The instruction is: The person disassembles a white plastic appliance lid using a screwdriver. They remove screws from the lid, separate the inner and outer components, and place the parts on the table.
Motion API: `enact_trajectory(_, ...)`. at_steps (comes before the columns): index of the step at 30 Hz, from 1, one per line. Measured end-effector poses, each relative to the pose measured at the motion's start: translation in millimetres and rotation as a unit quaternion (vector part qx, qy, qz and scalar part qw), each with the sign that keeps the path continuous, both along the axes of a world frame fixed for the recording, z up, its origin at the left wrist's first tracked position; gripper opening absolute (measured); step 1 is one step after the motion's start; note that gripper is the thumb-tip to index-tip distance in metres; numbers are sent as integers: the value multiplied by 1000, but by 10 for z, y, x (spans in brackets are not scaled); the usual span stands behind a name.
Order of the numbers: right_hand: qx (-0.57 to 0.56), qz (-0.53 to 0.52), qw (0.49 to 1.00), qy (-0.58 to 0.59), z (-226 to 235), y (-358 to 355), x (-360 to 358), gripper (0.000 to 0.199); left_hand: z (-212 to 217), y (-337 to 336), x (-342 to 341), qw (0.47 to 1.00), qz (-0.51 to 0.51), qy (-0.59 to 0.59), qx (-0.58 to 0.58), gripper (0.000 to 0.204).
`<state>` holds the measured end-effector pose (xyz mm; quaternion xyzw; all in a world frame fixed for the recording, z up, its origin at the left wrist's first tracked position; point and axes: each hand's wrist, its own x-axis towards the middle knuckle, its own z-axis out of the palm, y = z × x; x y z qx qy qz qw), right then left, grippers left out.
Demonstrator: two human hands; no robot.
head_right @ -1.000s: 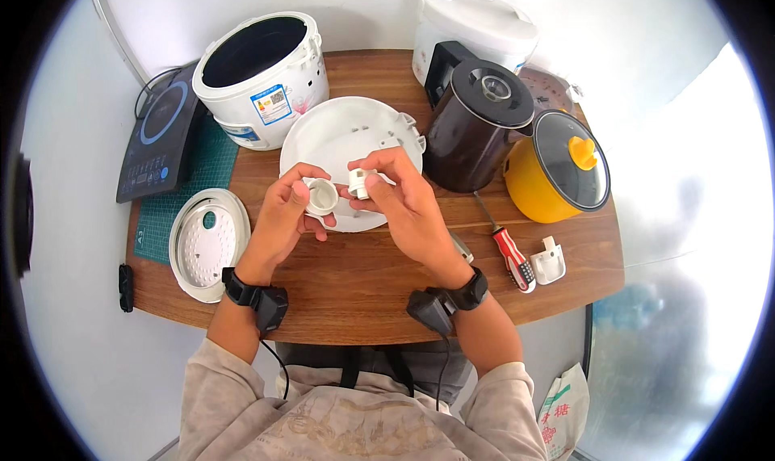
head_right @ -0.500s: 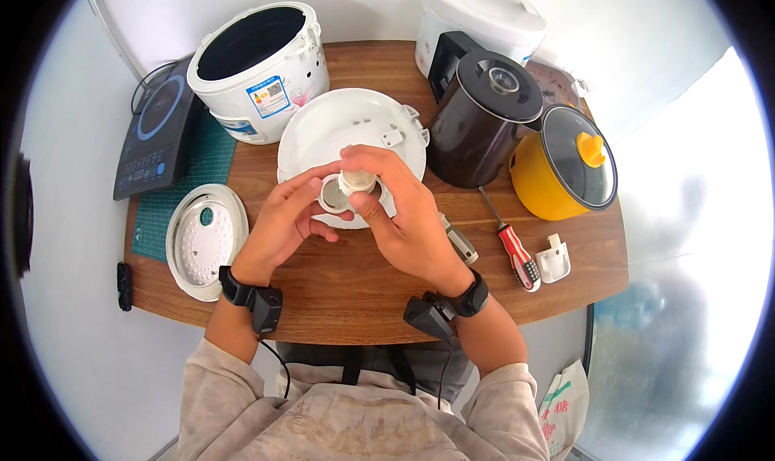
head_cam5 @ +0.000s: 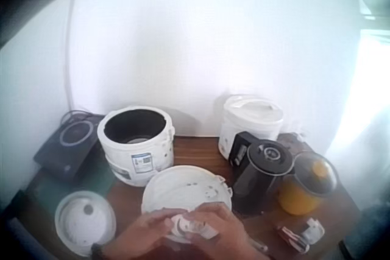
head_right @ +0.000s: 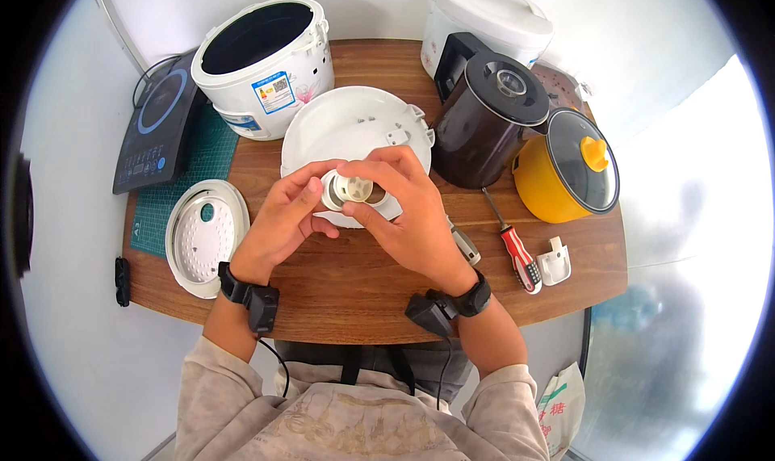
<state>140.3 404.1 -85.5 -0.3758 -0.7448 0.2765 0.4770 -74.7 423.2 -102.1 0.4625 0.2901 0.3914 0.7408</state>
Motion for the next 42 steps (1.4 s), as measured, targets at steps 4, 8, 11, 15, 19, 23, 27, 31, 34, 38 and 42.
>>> enact_trajectory(4, -26, 2, 999, 39, -6, 52, -3, 42, -5, 46, 24, 1000, 7, -7, -1, 48)
enact_trajectory(8, 25, -26, 999, 11, 7, 148, 31, 43, -15, 136, 58, 1000, 12, 2, 25, 50)
enact_trajectory(11, 64, -39, 997, -15, 30, 158, 63, 42, 5, 150, 94, 999, 32, -3, 25, 50)
enact_trajectory(15, 67, -43, 997, -6, -53, 199, 92, 43, -43, 237, 70, 999, 27, -4, 21, 51)
enact_trajectory(19, 33, -33, 999, -8, -111, 160, 70, 43, -148, 209, 83, 1000, 1, -5, 22, 53)
enact_trajectory(23, 44, -5, 999, -7, -244, 145, 83, 41, -303, 193, 88, 1000, -8, -9, 6, 56)
enact_trajectory(27, 51, 6, 999, -14, -333, 110, 81, 38, -442, 168, 85, 1000, -11, -11, 1, 57)
enact_trajectory(31, -51, 37, 997, 48, -269, 42, 100, 38, -442, 135, 77, 999, -32, -22, -3, 56)
enact_trajectory(34, -99, 31, 991, 84, -300, 23, 97, 38, -372, 80, 129, 999, -16, -27, -16, 54)
enact_trajectory(38, -155, 25, 976, 151, -359, 59, 83, 38, -257, 4, 190, 995, 28, 82, 39, 54)
enact_trajectory(42, -121, 32, 981, 147, -365, 84, 93, 38, -325, 52, 128, 999, 7, 42, 9, 54)
